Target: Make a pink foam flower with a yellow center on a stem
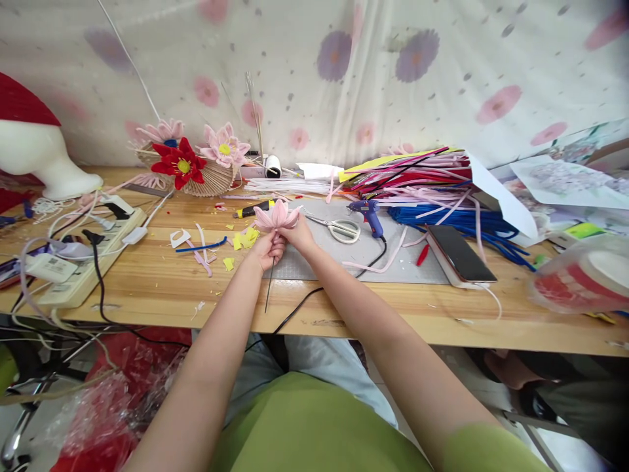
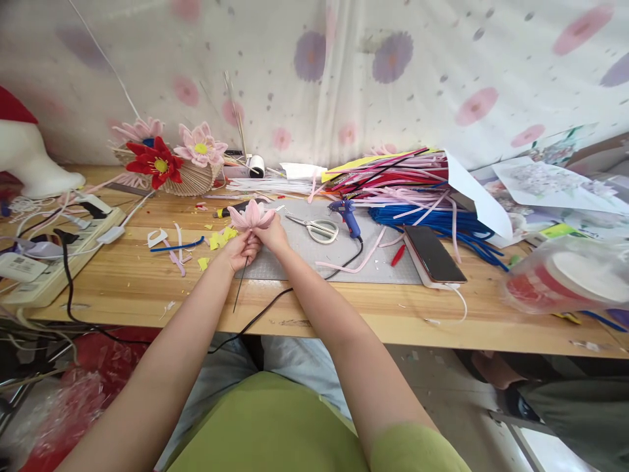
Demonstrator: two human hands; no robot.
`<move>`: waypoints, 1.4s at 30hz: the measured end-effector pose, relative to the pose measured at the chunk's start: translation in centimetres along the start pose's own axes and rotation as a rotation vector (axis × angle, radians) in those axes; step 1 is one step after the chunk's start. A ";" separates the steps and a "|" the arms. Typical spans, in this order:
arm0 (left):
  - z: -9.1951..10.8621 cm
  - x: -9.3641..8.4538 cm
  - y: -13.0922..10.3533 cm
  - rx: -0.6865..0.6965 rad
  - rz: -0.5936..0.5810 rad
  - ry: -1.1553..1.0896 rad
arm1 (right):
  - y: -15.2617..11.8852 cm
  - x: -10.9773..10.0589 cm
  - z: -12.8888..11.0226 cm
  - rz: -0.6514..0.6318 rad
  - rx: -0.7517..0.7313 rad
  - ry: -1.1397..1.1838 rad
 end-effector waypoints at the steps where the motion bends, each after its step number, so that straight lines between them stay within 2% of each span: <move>1: -0.1 -0.2 0.1 0.016 0.005 0.001 | -0.4 -0.4 -0.1 0.031 -0.020 -0.071; 3: -0.1 -0.5 0.1 0.063 0.021 -0.005 | -1.7 -1.2 -1.0 0.113 -0.091 -0.204; 5: 0.0 -0.5 0.0 0.108 0.032 -0.019 | -3.1 -1.2 -2.4 0.128 -0.222 -0.279; 9: 0.1 -0.6 -0.2 0.157 0.088 -0.024 | -4.7 0.6 -4.4 -0.031 -0.437 -0.400; 12: 0.3 -0.8 -0.3 0.231 0.151 -0.009 | -4.5 1.7 -4.2 -0.119 -0.450 -0.453; 17: 0.6 -0.9 -0.3 0.325 0.201 0.017 | -4.0 1.9 -3.7 -0.062 -0.418 -0.413; 19: 0.6 -1.0 -0.2 0.335 0.215 0.020 | -3.9 1.7 -3.5 -0.006 -0.385 -0.337; 22: 0.7 -0.9 -0.2 0.353 0.192 0.031 | -3.4 1.1 -2.2 0.079 -0.251 -0.109; 25: 0.9 -0.7 -0.2 0.381 0.174 0.052 | -2.6 1.0 -0.3 0.107 -0.119 0.180; 28: 0.9 -0.7 -0.2 0.386 0.170 0.091 | -2.1 1.0 0.8 0.120 -0.040 0.370; 36: 0.9 -0.7 -0.3 0.398 0.234 0.166 | -3.0 0.9 0.9 0.180 0.154 0.587; 42: 0.7 -0.3 -0.2 0.337 0.154 0.189 | -3.3 0.6 1.7 0.213 0.315 0.691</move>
Point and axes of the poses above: each hand's wrist, its own y-axis towards the middle knuckle, its own x-axis out of the palm, z = x × y, the point moved 8 cm from there along y, towards the middle knuckle, and after that the axes turned 13 degrees about y, right-handed, at the moved point
